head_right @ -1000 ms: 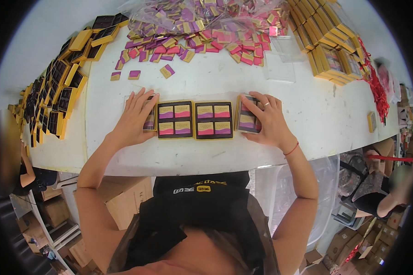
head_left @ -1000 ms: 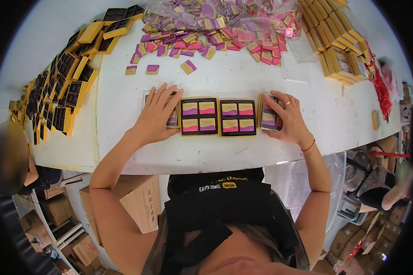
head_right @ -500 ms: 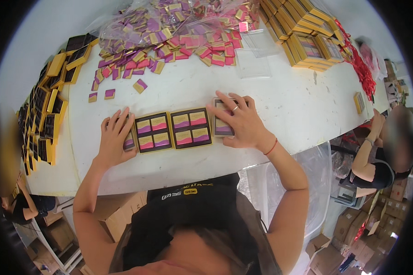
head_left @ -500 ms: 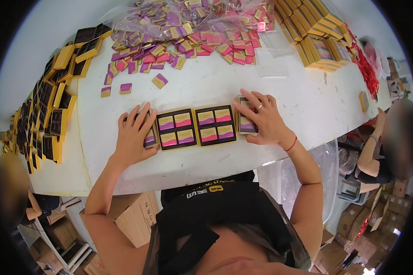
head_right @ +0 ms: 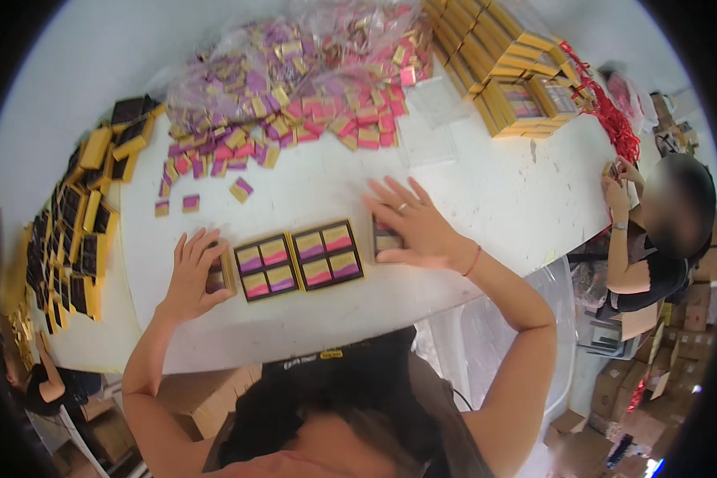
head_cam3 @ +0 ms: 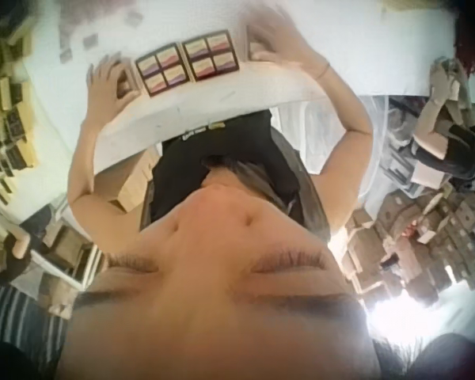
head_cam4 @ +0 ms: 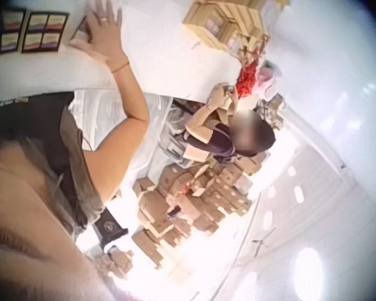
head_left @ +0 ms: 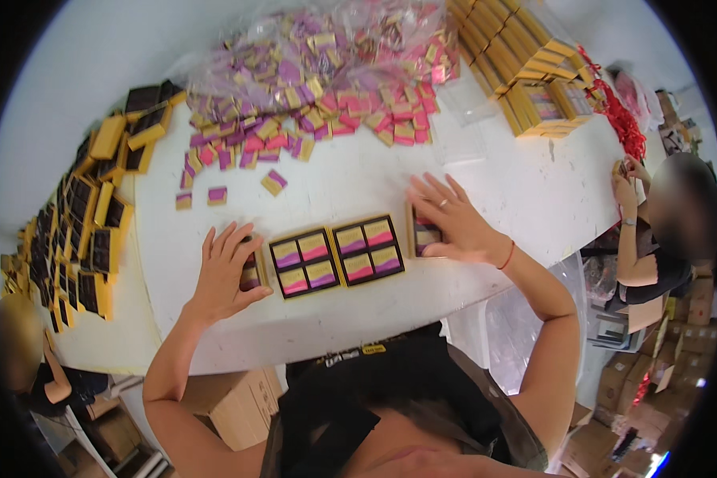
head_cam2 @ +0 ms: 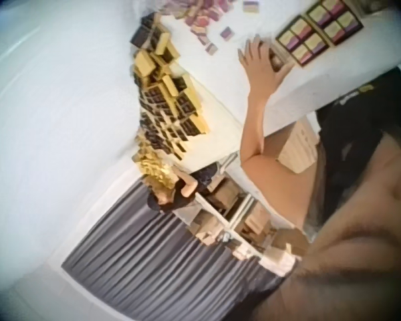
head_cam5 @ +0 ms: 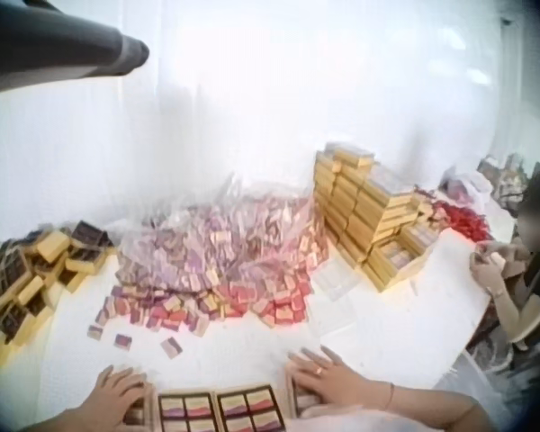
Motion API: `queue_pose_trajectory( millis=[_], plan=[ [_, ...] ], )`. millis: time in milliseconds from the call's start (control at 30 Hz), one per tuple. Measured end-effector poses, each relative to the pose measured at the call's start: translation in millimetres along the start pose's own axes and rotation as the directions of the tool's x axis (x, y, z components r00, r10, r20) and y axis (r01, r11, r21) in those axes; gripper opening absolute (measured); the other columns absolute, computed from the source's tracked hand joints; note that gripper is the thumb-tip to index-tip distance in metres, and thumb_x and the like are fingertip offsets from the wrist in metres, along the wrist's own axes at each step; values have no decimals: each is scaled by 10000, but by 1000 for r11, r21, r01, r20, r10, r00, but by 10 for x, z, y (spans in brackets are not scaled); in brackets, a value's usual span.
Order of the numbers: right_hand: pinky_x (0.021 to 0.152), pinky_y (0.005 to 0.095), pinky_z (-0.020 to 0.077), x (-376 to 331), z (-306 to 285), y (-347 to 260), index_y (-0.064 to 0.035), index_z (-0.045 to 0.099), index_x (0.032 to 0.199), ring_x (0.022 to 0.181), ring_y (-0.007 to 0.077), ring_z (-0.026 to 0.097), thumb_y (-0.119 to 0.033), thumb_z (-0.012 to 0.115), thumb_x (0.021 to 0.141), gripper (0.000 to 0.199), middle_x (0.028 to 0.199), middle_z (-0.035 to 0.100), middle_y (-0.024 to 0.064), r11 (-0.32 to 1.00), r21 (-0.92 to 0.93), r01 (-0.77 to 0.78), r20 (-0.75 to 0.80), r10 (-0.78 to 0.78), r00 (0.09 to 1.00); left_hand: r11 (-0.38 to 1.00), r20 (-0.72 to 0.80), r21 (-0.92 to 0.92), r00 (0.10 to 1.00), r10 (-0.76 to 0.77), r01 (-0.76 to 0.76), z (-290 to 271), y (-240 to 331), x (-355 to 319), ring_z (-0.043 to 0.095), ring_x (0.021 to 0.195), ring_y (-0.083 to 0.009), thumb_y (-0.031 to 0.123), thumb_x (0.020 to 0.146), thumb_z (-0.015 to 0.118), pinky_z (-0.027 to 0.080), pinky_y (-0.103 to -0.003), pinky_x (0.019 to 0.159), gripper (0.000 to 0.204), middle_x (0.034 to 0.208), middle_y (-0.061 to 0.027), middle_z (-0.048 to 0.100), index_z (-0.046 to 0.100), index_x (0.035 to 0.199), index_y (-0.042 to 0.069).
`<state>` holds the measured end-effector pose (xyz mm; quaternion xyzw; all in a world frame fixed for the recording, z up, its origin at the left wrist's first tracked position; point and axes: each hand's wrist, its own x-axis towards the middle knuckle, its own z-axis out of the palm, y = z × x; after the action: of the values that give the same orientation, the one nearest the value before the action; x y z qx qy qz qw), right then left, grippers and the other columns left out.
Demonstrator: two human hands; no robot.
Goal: The person places small pink and purple rectangular items into the compartments of black and gold trays. They arrange the items in a specific pattern, then close the trays and stack them on the table.
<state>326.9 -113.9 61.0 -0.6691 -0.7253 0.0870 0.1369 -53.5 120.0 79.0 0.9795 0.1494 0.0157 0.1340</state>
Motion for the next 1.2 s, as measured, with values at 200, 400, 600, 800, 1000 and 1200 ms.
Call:
queue_pose_trajectory(
  millis=[200,400,600,800,1000,1200],
  plan=[
    [1173,549,154,92,-488,851,-100,263,1532,1470,379,186,-341,835,664,1067,1586,260,132,951,-168,-259,-75,250,965,984,-365,-162,931,8,-72,3,162,1389,440,1300,-367,393,825,736,362,-484,1051,657,1380,-193,495,500,1316,27],
    [1083,464,339,573,-369,1166,-119,413,1444,1297,395,428,-282,817,654,902,1437,459,151,969,-138,-207,3,210,978,970,-466,-29,855,-226,241,313,438,3103,483,1277,-360,538,713,769,403,-464,1037,903,1387,-216,499,440,1381,27],
    [824,406,529,377,-545,917,-75,645,1210,940,376,650,-81,580,860,356,1048,677,215,948,11,-319,-314,306,899,961,-276,-256,945,-176,104,131,137,3013,670,938,-306,374,796,717,524,-396,804,527,1103,-141,678,590,1210,74],
    [912,413,511,391,-455,-161,-42,570,1295,1070,379,619,96,529,791,524,1211,625,213,986,150,72,-626,38,779,517,-161,-855,967,-196,-37,-349,137,1869,656,714,-145,150,884,608,470,-284,565,366,888,-49,671,560,1228,34],
    [1047,461,418,262,425,-1090,35,519,1309,1202,370,558,-13,652,762,565,1291,587,195,990,-140,4,-432,-65,899,481,216,-843,971,-107,240,-103,153,711,599,726,-87,77,898,596,424,-218,618,433,989,7,537,593,1325,150],
    [1105,490,333,227,486,-1231,-30,517,1330,1328,340,435,-388,851,622,861,1393,498,170,998,36,43,-228,-33,973,918,-100,-396,994,-40,-3,184,104,474,564,1036,-235,120,895,618,442,-355,903,382,1142,-90,571,632,1274,168]
  ],
)
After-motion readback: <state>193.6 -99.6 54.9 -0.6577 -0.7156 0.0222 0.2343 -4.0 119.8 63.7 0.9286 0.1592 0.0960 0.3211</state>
